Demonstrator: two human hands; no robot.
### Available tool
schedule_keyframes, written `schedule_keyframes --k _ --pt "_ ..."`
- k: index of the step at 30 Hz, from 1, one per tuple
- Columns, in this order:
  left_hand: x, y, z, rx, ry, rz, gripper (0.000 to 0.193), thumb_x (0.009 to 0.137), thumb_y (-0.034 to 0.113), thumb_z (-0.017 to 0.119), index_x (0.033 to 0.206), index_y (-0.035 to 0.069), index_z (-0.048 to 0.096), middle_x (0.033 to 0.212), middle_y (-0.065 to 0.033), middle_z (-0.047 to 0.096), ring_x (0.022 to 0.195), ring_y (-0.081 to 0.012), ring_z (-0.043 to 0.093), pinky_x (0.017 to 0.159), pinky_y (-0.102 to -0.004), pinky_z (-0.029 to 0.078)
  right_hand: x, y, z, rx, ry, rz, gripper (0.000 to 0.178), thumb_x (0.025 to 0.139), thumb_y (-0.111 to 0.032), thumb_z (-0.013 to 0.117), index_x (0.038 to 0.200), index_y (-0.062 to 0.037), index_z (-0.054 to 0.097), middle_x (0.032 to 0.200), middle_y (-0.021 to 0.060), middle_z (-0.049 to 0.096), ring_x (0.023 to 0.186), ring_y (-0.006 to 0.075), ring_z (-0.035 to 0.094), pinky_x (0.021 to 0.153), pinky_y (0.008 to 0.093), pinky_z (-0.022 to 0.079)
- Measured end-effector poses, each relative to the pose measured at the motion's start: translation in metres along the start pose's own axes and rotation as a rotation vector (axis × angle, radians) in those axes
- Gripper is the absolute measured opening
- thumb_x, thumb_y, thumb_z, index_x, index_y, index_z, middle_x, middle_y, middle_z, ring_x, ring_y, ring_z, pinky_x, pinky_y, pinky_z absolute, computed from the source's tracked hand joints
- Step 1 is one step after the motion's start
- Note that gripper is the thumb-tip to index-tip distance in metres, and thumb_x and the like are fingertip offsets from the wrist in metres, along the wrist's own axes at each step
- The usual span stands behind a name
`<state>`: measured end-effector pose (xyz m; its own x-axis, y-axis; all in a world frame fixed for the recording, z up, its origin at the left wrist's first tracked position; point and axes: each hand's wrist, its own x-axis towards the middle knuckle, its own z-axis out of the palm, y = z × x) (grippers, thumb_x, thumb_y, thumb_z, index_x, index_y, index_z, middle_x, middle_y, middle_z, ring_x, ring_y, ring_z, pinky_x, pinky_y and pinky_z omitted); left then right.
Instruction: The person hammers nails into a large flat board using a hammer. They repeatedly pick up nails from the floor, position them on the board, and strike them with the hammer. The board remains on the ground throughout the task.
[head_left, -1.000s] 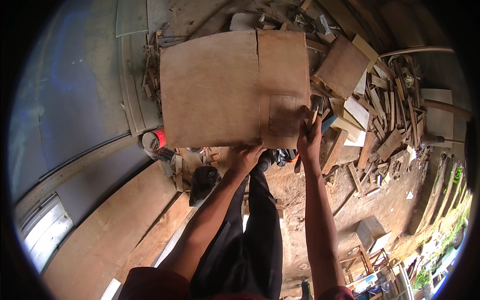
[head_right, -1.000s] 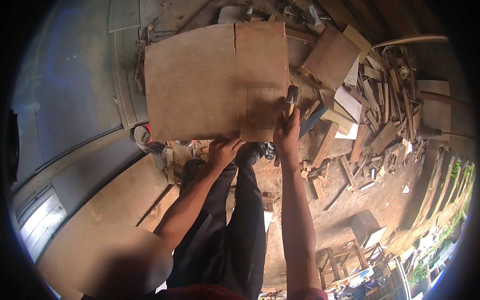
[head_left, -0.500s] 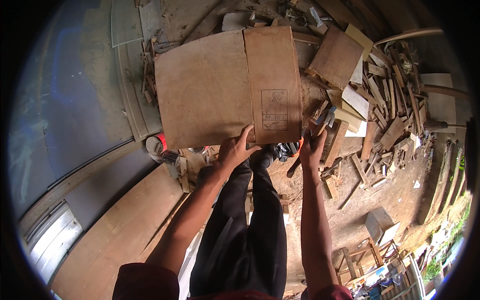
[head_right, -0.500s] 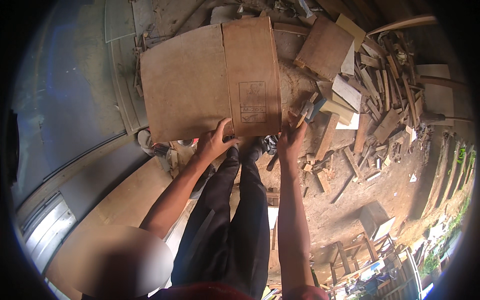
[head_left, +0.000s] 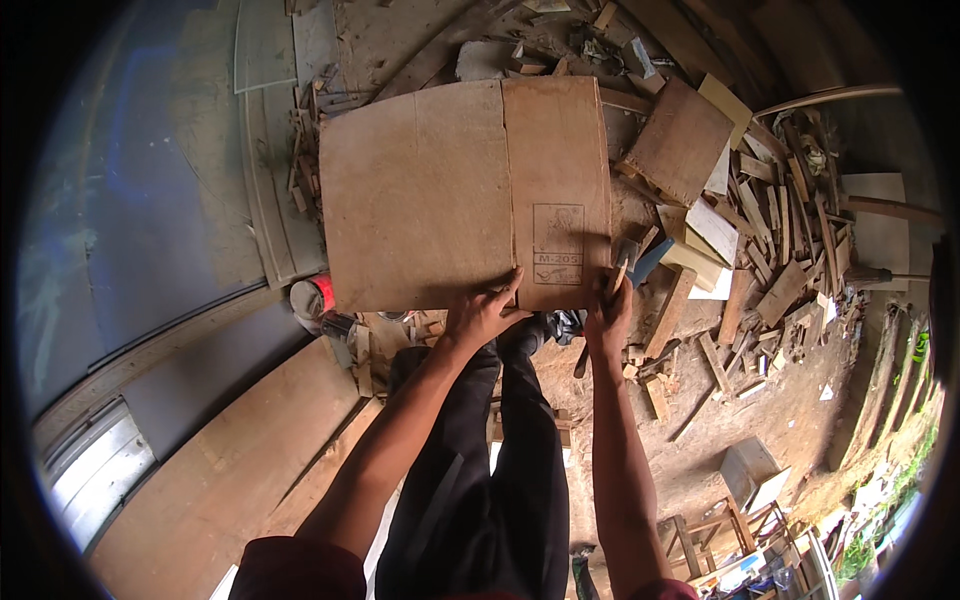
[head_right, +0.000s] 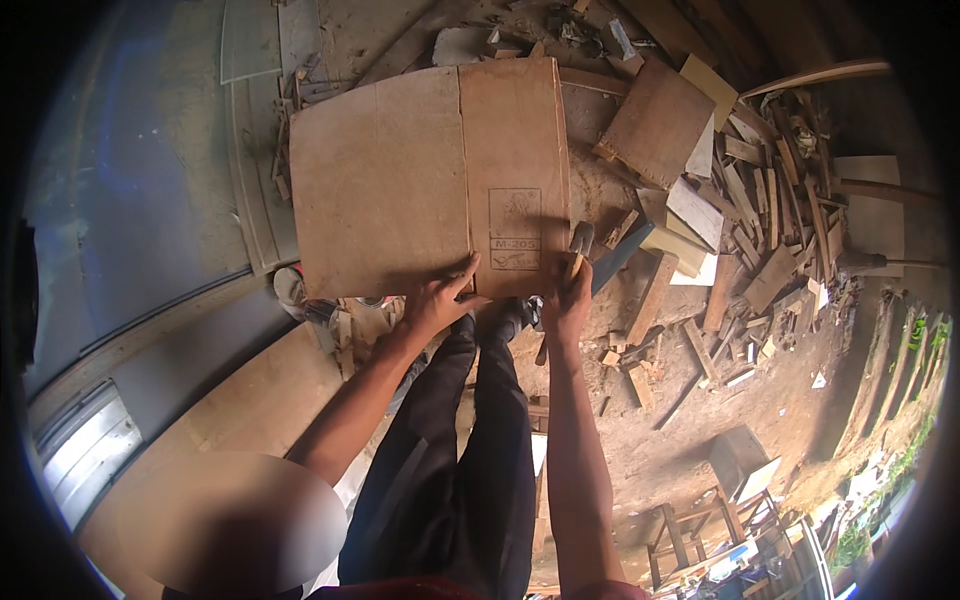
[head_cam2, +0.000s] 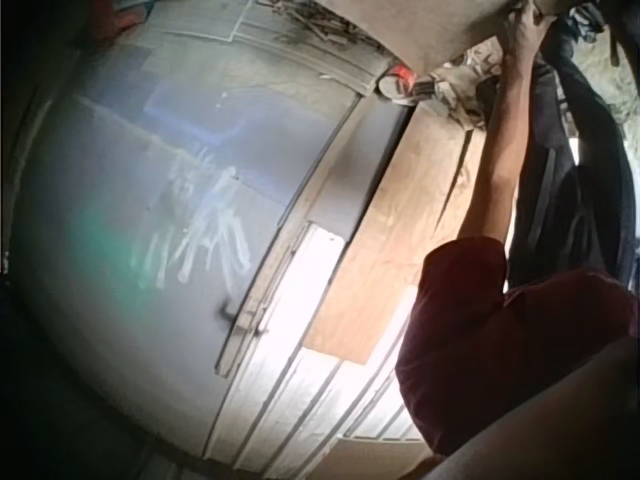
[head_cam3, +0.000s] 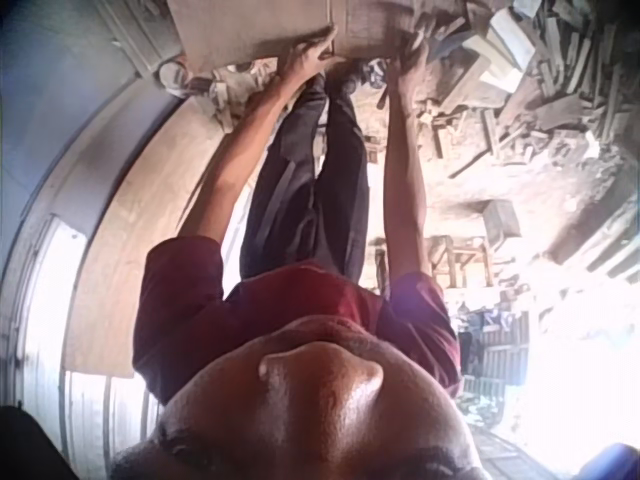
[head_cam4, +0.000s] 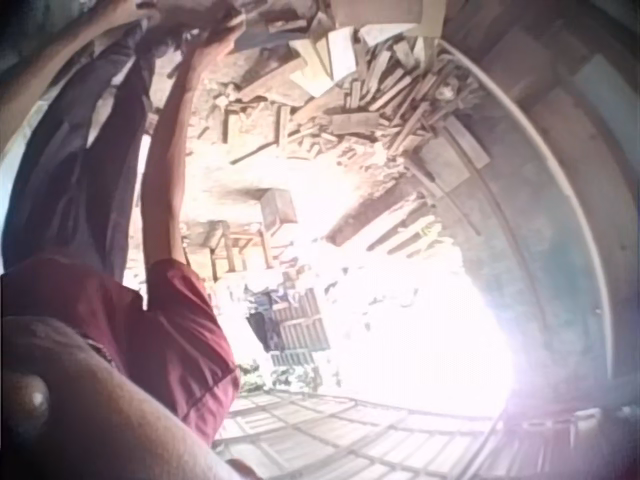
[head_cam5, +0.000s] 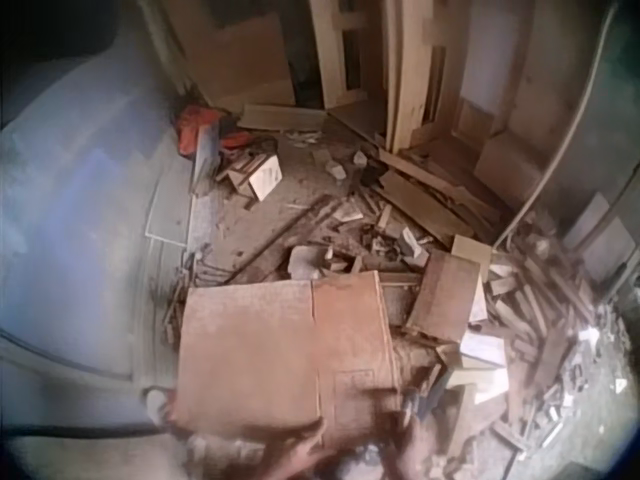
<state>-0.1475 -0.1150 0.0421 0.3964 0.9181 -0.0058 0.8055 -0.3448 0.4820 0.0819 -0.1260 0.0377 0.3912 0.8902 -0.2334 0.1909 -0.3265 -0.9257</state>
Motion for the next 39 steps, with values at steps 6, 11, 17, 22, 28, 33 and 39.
schedule_keyframes --k 6,11,17,22,28,33,39 --pt "0.002 0.004 -0.004 -0.018 -0.116 -0.073 0.079 0.081 0.047 0.077 0.146 0.013 0.048 0.085 -0.0055 0.075 0.069 -0.0247 0.073 0.062 -0.0362 0.06 0.006 -0.003 -0.006 -0.028 -0.044 0.038 0.029 0.092 -0.006 0.058 0.122 -0.0049 0.056 0.1 0.0095 0.061 0.093 0.0217 0.059 0.085 0.0334 0.047" --pt "-0.001 0.001 0.005 -0.099 -0.011 -0.059 0.084 0.08 0.042 0.081 0.151 0.021 0.043 0.079 -0.007 0.074 0.068 -0.0272 0.073 0.061 -0.0402 0.06 0.006 -0.006 -0.007 -0.104 -0.058 0.011 0.026 0.096 -0.013 0.06 0.12 -0.0037 0.054 0.098 0.0198 0.063 0.09 0.0322 0.063 0.081 0.0379 0.049" --pt "-0.001 -0.001 0.004 -0.111 -0.163 -0.177 0.087 0.079 0.037 0.082 0.153 0.021 0.039 0.085 -0.0082 0.076 0.076 -0.0277 0.074 0.067 -0.0403 0.06 0.005 -0.003 -0.004 -0.154 -0.047 -0.006 0.023 0.098 -0.015 0.059 0.117 -0.0031 0.051 0.09 0.0254 0.065 0.088 0.045 0.066 0.071 0.0429 0.049" --pt "-0.002 0.0 0.001 -0.128 -0.206 -0.215 0.088 0.079 0.035 0.083 0.154 0.019 0.038 0.086 -0.0086 0.076 0.079 -0.027 0.074 0.07 -0.0393 0.06 0.003 -0.004 -0.003 -0.139 -0.045 0.007 0.022 0.098 -0.016 0.058 0.113 -0.0038 0.048 0.089 0.0268 0.065 0.089 0.0488 0.065 0.069 0.0439 0.049" --pt "-0.004 -0.003 0.005 -0.107 -0.156 -0.179 0.086 0.078 0.036 0.084 0.151 0.018 0.043 0.083 -0.0088 0.075 0.075 -0.0252 0.074 0.066 -0.0372 0.059 0.002 -0.004 -0.003 -0.15 -0.031 -0.026 0.022 0.097 -0.016 0.059 0.111 -0.0035 0.048 0.088 0.0253 0.064 0.085 0.0463 0.066 0.069 0.0427 0.049" --pt "-0.002 0.005 -0.001 0.002 -0.155 -0.197 0.083 0.076 0.042 0.084 0.148 0.021 0.049 0.075 -0.011 0.072 0.069 -0.0262 0.072 0.06 -0.0376 0.058 -0.001 -0.005 0.0 -0.123 -0.015 -0.021 0.023 0.097 -0.014 0.06 0.114 -0.0035 0.05 0.087 0.0211 0.063 0.078 0.0398 0.063 0.069 0.0419 0.048" --pt "-0.003 0.0 0.003 -0.042 -0.085 -0.163 0.083 0.075 0.048 0.083 0.147 0.023 0.05 0.071 -0.0137 0.069 0.068 -0.0292 0.071 0.059 -0.04 0.057 -0.001 0.0 0.003 -0.163 -0.001 0.003 0.025 0.098 -0.014 0.06 0.119 -0.004 0.051 0.087 0.0215 0.063 0.079 0.0406 0.064 0.07 0.0416 0.049"
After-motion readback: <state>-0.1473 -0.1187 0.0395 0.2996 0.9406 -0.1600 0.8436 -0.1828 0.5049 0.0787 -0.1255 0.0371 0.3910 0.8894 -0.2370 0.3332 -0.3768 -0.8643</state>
